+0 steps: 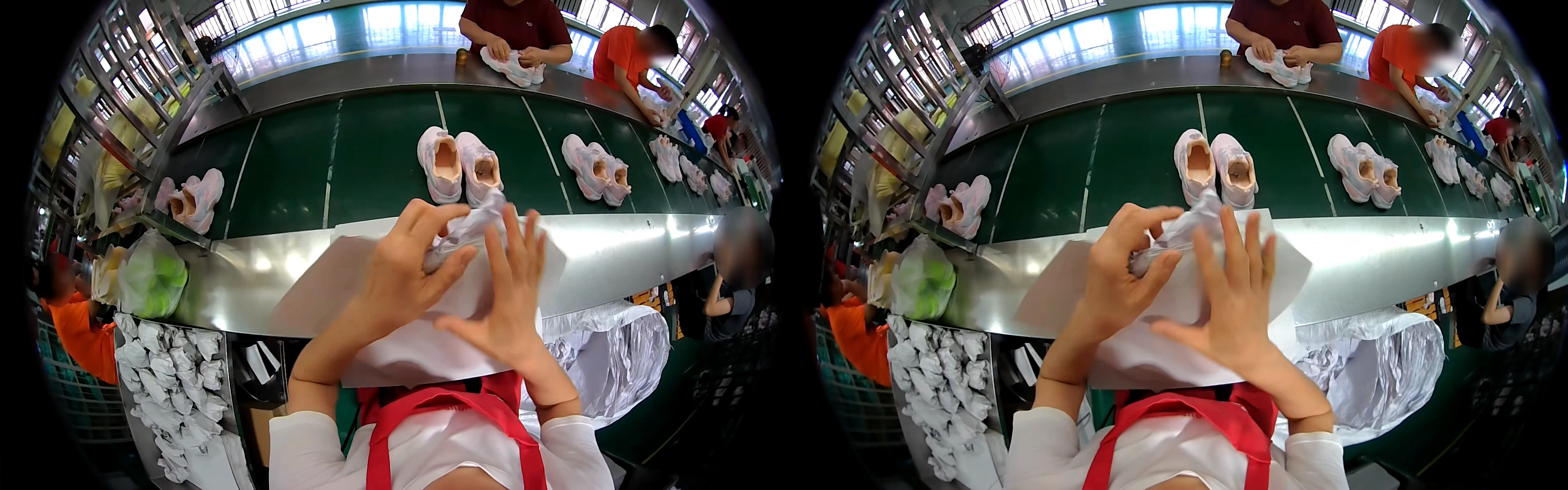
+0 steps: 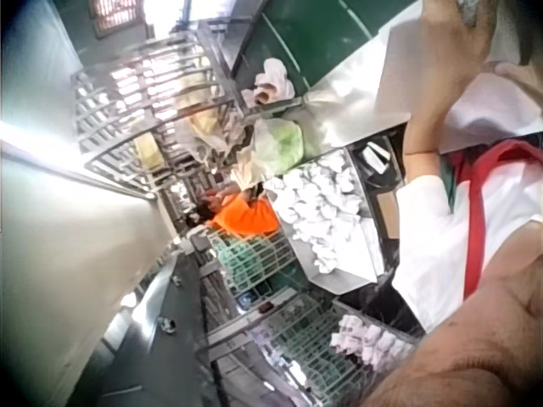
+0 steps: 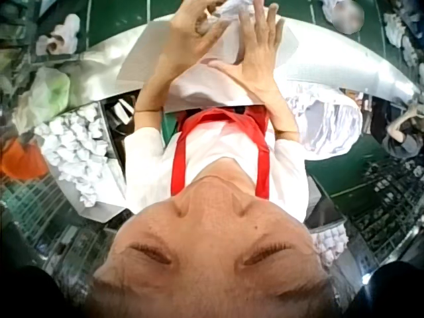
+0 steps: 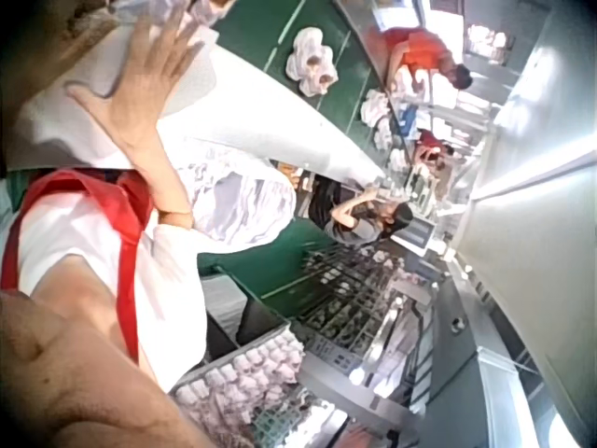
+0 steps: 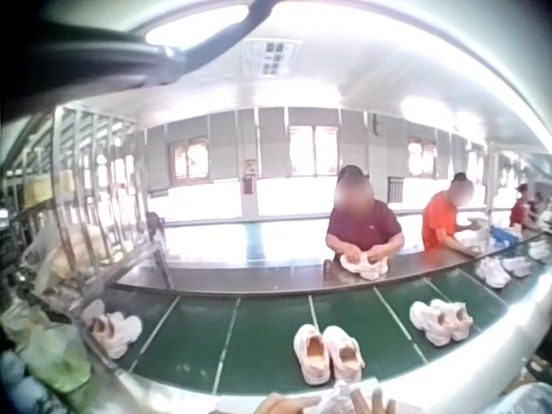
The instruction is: The person takes white tissue paper from a large bag, crumples it, and stuffs it into the toe box of white shoes moving along a conveyor belt. The person repeats this process for multiple pairs of shoes.
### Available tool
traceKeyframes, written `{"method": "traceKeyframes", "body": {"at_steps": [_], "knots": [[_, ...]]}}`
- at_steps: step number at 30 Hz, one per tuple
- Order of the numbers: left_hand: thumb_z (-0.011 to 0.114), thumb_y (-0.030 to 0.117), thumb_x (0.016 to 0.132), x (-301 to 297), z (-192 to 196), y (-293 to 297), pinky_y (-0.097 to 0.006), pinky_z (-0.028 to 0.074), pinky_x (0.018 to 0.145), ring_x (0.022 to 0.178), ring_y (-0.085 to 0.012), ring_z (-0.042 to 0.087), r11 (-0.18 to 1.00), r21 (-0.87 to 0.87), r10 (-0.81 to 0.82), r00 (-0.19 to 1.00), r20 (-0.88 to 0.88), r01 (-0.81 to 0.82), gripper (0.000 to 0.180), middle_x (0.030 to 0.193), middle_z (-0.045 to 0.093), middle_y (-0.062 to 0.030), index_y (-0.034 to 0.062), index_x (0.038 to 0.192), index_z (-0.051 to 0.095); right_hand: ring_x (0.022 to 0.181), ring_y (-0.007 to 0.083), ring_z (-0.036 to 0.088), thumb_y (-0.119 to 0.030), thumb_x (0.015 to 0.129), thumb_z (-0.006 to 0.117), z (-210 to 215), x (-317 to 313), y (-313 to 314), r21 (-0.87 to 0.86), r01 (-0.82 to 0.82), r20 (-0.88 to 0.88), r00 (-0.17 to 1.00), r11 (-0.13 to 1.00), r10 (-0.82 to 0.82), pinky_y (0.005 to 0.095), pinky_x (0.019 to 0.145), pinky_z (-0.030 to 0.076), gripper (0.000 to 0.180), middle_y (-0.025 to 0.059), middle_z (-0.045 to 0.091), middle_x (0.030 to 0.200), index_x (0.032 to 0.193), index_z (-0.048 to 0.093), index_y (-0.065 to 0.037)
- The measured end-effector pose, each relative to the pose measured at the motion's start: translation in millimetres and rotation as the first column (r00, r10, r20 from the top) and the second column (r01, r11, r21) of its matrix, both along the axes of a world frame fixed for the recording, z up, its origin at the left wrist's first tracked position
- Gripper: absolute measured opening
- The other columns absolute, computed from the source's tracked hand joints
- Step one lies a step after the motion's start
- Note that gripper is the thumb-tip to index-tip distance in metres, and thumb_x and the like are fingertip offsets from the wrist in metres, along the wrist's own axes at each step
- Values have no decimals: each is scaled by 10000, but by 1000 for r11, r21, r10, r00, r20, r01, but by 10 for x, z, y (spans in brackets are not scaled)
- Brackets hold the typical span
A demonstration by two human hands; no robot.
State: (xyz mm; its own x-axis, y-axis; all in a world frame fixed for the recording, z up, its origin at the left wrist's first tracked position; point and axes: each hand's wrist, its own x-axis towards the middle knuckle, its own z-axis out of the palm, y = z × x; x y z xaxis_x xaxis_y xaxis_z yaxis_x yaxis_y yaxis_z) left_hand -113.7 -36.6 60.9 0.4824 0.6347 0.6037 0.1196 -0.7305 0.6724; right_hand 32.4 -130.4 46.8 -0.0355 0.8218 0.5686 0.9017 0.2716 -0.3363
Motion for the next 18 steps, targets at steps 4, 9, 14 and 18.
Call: {"method": "traceKeyframes", "body": {"at_steps": [4, 9, 14, 18], "knots": [[709, 230, 811, 30, -91, -25, -182, 415, 599, 769, -46, 529, 682, -455, -275, 778, 565, 572, 719, 915, 504, -27, 25, 1370, 307, 1360, 329, 245, -496, 571, 817, -304, -65, 195, -178, -480, -826, 547, 859, 135, 423, 1095, 207, 1087, 188, 309, 1421, 1396, 292, -22], [730, 248, 787, 224, -308, 108, -190, 419, 733, 826, -66, 521, 466, -481, -114, 589, 800, 743, 734, 1017, 502, -67, -3, 1350, 331, 1118, 204, 492, -309, 597, 848, -500, 23, 341, -204, -592, -878, 463, 780, 122, 341, 961, 385, 880, 98, 505, 1218, 1307, 417, -19], [832, 279, 649, 111, -295, 8, -421, 254, 1085, 1151, -315, 487, 990, -139, 1, 988, 154, 21, 1018, 1290, 449, -177, 36, 1420, 211, 882, 167, 622, -160, 641, 834, -418, 232, 441, -189, -197, -877, 474, 962, -75, 283, 795, 488, 557, 73, 645, 1003, 1114, 576, -20], [836, 322, 629, 107, -592, -117, -470, 200, 1103, 1200, -367, 455, 825, -562, -230, 946, -229, 64, 1051, 1338, 419, -194, 95, 1437, 204, 866, 176, 622, -127, 664, 793, -147, 277, 407, -172, -114, -873, 477, 979, -98, 302, 811, 485, 541, 76, 643, 980, 1128, 548, 4]]}}
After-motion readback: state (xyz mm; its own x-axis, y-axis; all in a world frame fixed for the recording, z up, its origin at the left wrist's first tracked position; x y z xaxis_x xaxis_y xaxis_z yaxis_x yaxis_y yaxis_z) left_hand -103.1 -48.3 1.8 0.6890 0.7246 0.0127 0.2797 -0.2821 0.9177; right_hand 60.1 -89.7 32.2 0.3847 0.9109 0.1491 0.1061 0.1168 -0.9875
